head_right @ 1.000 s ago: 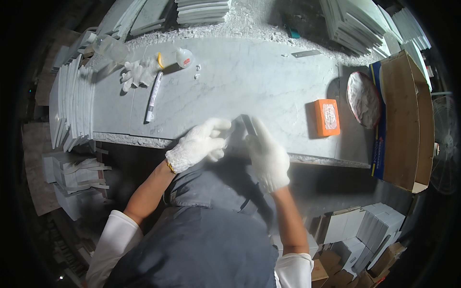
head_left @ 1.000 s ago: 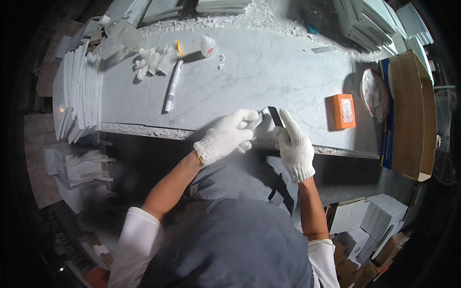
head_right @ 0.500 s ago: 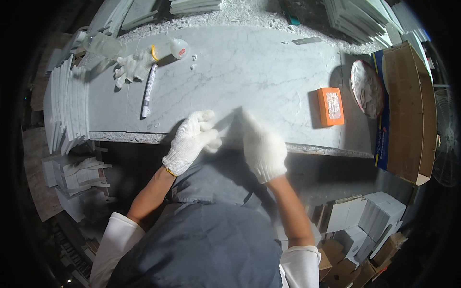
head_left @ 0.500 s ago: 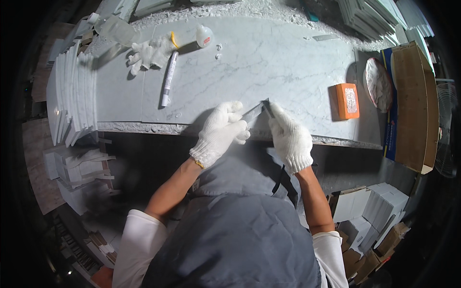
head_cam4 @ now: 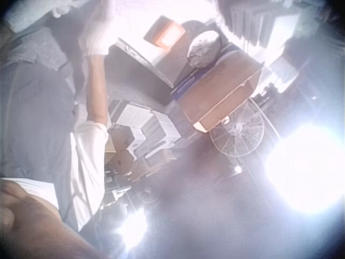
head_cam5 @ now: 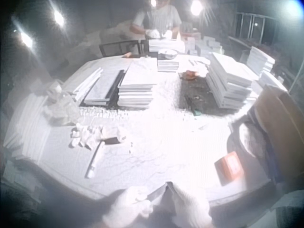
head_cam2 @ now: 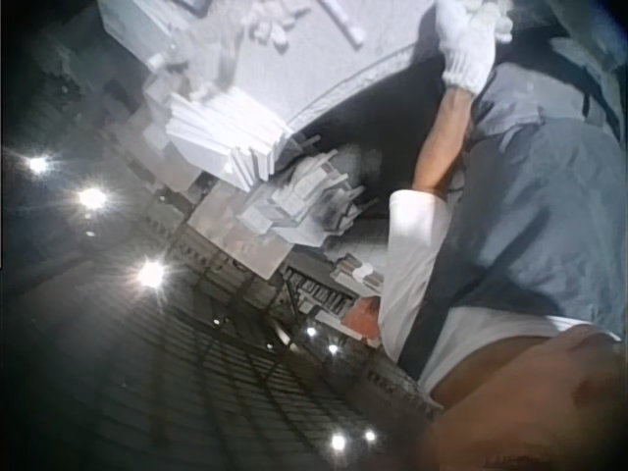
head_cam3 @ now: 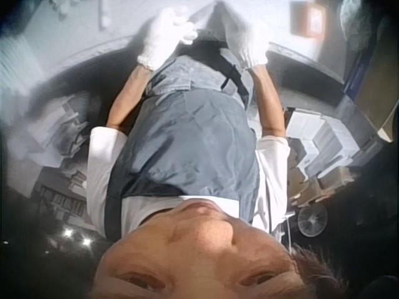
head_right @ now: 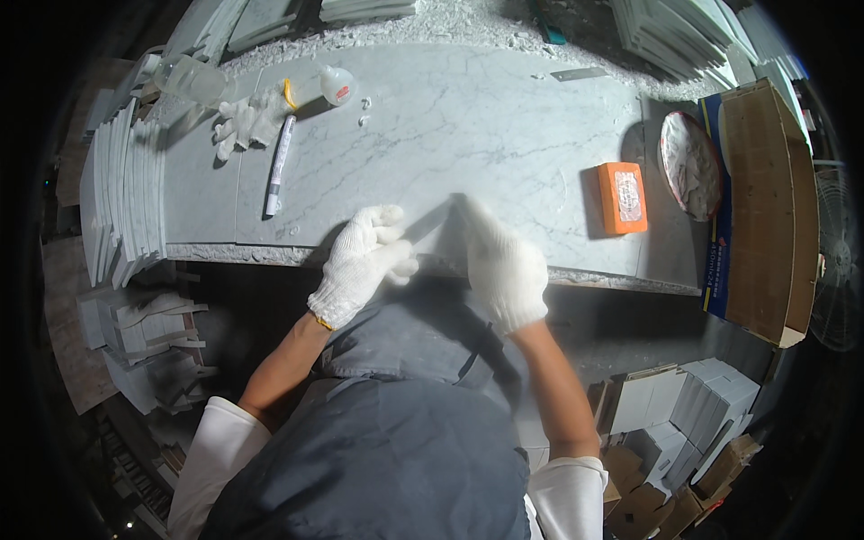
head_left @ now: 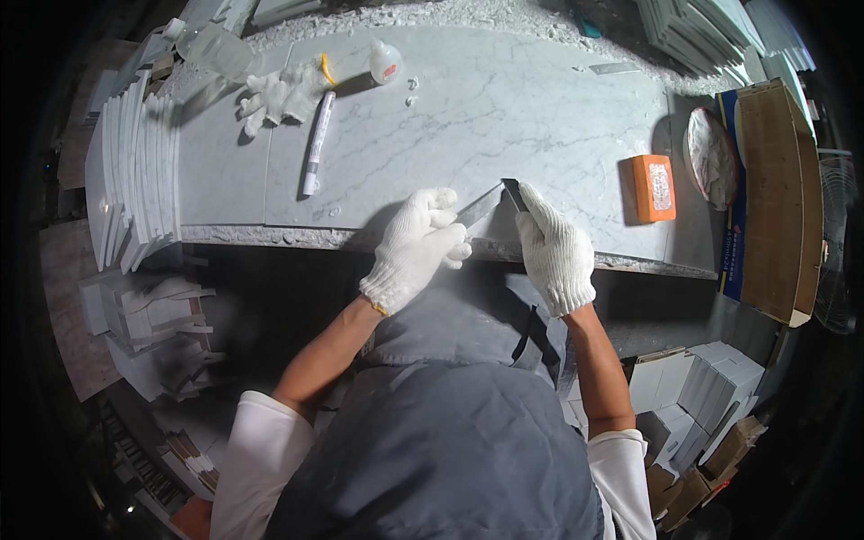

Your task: The person scrapes a small stone tile with a metal scraper, then wipes the work surface with a yellow sponge. They walk to a pallet, pick up a stack of tiles, and return to the table to place them down. The person picks up another tile, scrapes its surface, and wipes it with a cloth.

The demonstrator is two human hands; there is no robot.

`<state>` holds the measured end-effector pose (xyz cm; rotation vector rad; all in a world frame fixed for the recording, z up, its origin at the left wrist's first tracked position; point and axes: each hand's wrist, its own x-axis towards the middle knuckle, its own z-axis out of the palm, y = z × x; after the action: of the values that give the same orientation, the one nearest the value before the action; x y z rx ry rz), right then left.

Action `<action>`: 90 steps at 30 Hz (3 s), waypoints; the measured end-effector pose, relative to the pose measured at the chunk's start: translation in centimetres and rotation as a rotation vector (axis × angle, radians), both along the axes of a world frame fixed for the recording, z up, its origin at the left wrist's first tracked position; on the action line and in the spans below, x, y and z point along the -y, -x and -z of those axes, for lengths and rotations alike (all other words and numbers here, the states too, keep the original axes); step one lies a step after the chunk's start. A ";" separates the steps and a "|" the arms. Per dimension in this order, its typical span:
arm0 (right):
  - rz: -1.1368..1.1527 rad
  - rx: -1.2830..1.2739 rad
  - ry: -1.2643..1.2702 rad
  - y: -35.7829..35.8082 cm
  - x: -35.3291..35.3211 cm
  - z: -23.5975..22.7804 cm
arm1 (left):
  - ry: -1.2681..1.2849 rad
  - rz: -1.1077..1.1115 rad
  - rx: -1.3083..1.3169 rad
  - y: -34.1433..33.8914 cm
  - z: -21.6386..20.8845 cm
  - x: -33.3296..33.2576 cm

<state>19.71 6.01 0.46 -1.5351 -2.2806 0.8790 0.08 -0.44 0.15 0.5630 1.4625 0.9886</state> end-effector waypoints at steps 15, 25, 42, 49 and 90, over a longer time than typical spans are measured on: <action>0.052 -0.092 0.006 0.0 -0.3 -0.2 | 0.016 -0.018 0.029 -0.1 -0.1 0.1; 0.009 -0.128 -0.044 0.5 1.3 0.6 | 0.020 -0.040 -0.018 -0.5 -0.3 0.1; -0.025 -0.120 0.029 0.6 0.5 -1.1 | 0.009 -0.032 -0.036 -0.6 -0.4 0.2; 0.009 -0.054 0.124 0.3 0.4 -0.9 | 0.028 -0.032 -0.011 -0.5 -0.2 0.1; 0.105 -0.385 0.254 -0.6 2.7 1.2 | -0.480 0.135 -0.940 -1.1 0.5 1.2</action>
<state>20.27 3.29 -0.73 -1.4140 -1.8561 1.3437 1.23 -1.63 -0.30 1.6117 1.9494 1.0148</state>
